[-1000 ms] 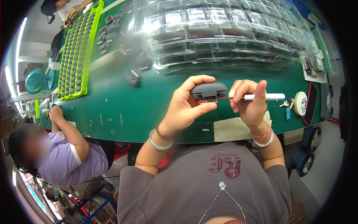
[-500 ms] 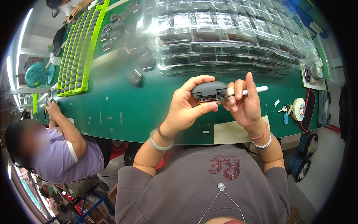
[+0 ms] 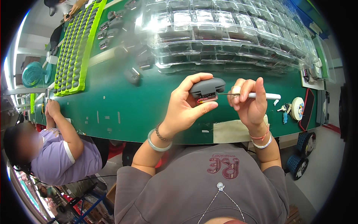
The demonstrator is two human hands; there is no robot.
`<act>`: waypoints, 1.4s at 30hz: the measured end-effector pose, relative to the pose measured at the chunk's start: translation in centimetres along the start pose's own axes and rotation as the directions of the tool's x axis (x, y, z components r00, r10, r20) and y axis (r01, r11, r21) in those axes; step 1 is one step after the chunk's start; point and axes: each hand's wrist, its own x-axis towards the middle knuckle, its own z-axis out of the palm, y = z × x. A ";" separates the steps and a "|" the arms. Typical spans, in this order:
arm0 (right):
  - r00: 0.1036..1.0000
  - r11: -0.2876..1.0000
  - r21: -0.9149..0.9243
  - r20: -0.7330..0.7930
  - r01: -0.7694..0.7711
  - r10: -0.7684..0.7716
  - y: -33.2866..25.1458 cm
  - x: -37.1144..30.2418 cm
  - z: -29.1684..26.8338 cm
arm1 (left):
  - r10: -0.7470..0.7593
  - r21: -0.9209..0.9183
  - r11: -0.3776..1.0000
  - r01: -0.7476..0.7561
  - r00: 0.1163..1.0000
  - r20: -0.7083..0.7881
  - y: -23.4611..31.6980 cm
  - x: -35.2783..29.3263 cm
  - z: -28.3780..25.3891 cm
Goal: The person assembles small black electronic components using a fine-tipped tool at a manufacturing workbench.
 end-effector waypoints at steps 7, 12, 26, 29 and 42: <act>0.989 0.978 -0.153 0.076 0.140 -0.129 0.0 -0.2 0.0 | 0.060 0.086 0.995 -0.060 0.998 0.000 -0.1 0.0 0.1; 0.984 0.970 -0.177 0.092 0.168 -0.153 -0.2 -0.3 -0.3 | 0.077 0.141 0.987 -0.076 0.997 -0.006 0.0 -0.1 0.1; 0.999 0.993 -0.121 0.050 0.008 -0.002 -0.2 0.0 -0.1 | 0.072 0.108 0.991 -0.076 0.996 0.048 -0.2 -0.2 0.2; 0.998 0.997 -0.049 0.025 -0.053 0.054 -0.3 0.0 -0.1 | 0.051 0.104 0.993 -0.057 0.997 0.066 -0.2 -0.3 0.1; 0.967 0.951 0.200 0.140 -0.237 0.212 0.7 0.6 -0.9 | 0.010 0.018 1.000 -0.011 0.999 0.045 -0.1 -0.3 0.2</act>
